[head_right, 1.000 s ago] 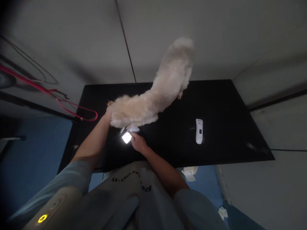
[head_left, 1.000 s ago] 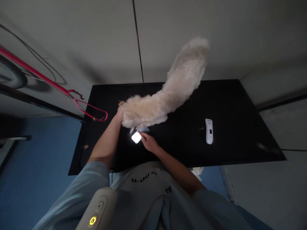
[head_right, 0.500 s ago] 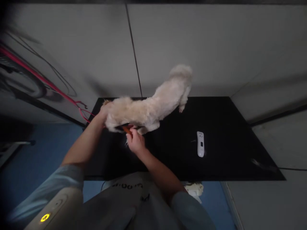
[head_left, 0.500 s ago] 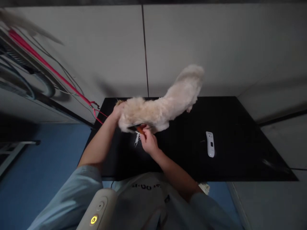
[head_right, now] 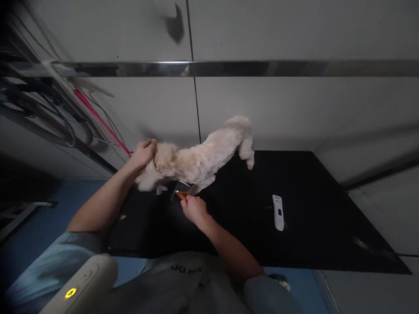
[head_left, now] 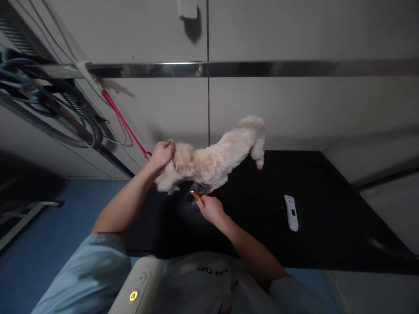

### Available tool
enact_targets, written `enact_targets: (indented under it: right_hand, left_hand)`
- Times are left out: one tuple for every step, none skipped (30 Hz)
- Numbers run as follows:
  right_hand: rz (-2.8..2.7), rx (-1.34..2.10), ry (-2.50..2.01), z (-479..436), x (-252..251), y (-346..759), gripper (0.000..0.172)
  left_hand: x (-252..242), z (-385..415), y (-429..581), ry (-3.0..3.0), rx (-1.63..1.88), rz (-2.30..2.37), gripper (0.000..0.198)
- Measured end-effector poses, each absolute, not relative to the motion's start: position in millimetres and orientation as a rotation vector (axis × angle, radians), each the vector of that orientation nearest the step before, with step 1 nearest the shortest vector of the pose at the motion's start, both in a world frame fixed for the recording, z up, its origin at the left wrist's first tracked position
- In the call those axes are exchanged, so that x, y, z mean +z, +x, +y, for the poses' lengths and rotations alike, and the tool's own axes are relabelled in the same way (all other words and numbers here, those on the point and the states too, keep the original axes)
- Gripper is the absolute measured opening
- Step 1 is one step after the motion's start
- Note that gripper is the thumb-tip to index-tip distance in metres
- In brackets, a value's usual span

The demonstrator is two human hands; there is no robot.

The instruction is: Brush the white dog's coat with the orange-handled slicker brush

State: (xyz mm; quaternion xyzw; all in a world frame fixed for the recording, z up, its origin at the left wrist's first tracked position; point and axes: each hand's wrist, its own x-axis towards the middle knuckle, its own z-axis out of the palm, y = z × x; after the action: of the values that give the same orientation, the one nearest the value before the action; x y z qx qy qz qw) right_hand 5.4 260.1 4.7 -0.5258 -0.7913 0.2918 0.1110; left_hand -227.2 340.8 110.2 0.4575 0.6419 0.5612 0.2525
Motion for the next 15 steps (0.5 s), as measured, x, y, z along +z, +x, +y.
enact_targets:
  right_hand:
    - [-2.314, 0.835, -1.432, 258, 8, 1, 0.022]
    - [-2.275, 0.806, -1.326, 258, 12, -3, 0.022]
    - [-2.219, 0.789, -1.256, 258, 14, -7, 0.022]
    - [-2.162, 0.8, -1.234, 259, 15, -9, 0.022]
    - [-2.113, 0.836, -1.268, 259, 14, -10, 0.022]
    - [-2.078, 0.898, -1.342, 258, 12, -10, 0.023]
    - [-2.053, 0.964, -1.421, 255, 11, -10, 0.024]
    - [-2.037, 1.019, -1.468, 252, 10, -9, 0.025]
    - [-2.033, 1.056, -1.459, 249, 10, -9, 0.024]
    - [-2.036, 1.065, -1.39, 246, 13, -9, 0.022]
    - [-2.041, 1.042, -1.284, 245, 19, -8, 0.019]
    - [-2.039, 0.995, -1.176, 245, 25, -7, 0.017]
    - [-2.029, 0.94, -1.103, 246, 33, -4, 0.017]
    - [-2.012, 0.896, -1.091, 248, 40, 0, 0.018]
    - [-1.987, 0.871, -1.138, 250, 47, 6, 0.019]
  left_hand:
    - [118, 337, -226, 1.309, 1.491, 1.781, 0.043]
    - [126, 333, -225, 1.361, 1.461, 1.808, 0.045]
    - [134, 329, -224, 1.405, 1.435, 1.829, 0.045]
    - [142, 325, -223, 1.442, 1.413, 1.846, 0.044]
    - [150, 322, -222, 1.471, 1.395, 1.858, 0.042]
    - [158, 319, -221, 1.498, 1.375, 1.868, 0.041]
    - [165, 317, -219, 1.526, 1.358, 1.878, 0.04]
    - [172, 315, -218, 1.555, 1.343, 1.885, 0.04]
    - [179, 313, -215, 1.581, 1.326, 1.888, 0.04]
    - [186, 312, -213, 1.603, 1.317, 1.889, 0.04]
    - [193, 311, -210, 1.618, 1.313, 1.891, 0.04]
    - [198, 311, -207, 1.62, 1.32, 1.894, 0.04]
    - [204, 311, -204, 1.611, 1.34, 1.892, 0.039]
    - [208, 311, -201, 1.59, 1.368, 1.885, 0.037]
    - [213, 311, -199, 1.563, 1.402, 1.872, 0.035]
